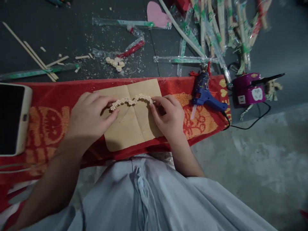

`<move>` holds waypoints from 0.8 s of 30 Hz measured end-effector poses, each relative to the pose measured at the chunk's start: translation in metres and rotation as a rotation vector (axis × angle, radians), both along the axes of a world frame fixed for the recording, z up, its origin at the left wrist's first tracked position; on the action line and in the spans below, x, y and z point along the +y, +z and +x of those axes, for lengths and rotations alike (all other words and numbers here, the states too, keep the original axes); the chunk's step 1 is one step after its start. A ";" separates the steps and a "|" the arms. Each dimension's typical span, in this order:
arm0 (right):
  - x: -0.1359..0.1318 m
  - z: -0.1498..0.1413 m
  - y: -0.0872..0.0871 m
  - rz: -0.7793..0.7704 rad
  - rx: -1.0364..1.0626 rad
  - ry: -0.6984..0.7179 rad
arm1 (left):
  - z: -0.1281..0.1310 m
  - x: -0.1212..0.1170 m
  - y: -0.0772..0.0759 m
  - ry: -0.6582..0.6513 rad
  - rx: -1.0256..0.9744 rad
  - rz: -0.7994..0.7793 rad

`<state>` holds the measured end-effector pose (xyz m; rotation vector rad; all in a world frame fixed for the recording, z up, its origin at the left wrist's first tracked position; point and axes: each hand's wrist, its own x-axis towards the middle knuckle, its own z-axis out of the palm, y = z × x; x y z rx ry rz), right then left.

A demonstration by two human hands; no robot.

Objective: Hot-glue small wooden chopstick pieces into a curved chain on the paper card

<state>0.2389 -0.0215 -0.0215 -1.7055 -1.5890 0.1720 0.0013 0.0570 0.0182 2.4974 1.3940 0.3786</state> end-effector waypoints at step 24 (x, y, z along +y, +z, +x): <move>0.006 0.007 0.033 0.062 -0.051 0.014 | 0.009 -0.009 0.030 0.123 -0.091 0.146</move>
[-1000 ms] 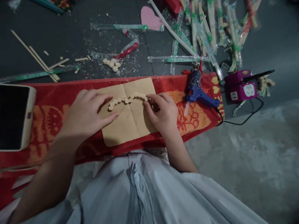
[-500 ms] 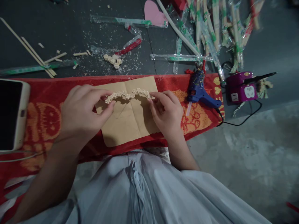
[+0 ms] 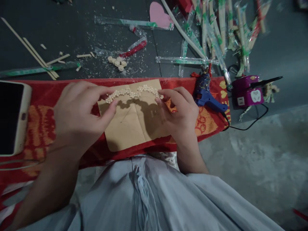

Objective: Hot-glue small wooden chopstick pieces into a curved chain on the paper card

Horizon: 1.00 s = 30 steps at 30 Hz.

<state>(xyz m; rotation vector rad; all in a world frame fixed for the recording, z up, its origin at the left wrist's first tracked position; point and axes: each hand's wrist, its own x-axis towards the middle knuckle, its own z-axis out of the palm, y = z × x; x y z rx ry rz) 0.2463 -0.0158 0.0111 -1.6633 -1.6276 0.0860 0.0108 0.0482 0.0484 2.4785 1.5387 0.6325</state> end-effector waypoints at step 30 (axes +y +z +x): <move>0.065 0.046 0.004 -0.283 -0.518 0.422 | -0.031 -0.042 -0.042 -0.147 -0.006 0.131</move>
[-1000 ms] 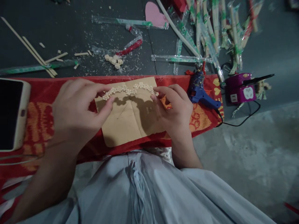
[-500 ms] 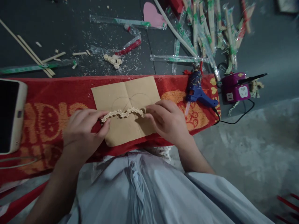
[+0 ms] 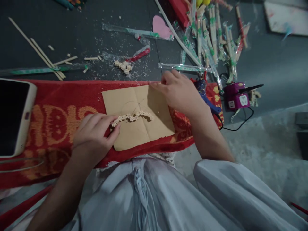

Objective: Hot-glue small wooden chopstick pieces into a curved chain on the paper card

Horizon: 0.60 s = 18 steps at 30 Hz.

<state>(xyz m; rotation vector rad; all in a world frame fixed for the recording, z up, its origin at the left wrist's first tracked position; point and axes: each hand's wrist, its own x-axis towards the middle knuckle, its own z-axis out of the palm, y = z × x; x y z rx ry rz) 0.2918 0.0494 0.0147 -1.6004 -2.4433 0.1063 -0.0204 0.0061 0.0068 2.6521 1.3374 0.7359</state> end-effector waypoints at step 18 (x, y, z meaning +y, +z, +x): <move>-0.028 -0.002 0.009 -0.039 0.224 0.044 | 0.017 0.007 0.008 0.177 -0.009 -0.266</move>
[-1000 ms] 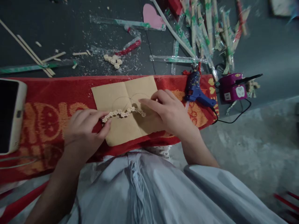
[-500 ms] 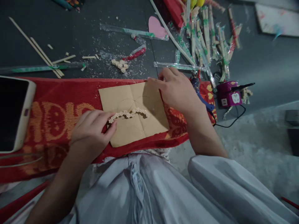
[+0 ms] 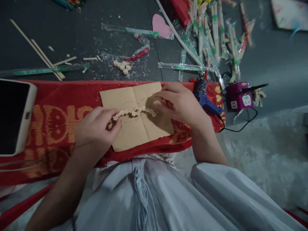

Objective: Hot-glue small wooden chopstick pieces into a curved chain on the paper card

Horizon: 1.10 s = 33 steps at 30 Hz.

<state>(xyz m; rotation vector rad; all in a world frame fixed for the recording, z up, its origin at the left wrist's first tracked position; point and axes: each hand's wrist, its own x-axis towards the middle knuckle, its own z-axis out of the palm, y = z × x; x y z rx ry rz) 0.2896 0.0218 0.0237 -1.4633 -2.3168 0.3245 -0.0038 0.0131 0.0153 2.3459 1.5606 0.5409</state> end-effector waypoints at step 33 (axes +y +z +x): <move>-0.022 -0.005 -0.032 0.129 0.319 -0.178 | 0.015 0.019 0.006 -0.017 -0.020 -0.092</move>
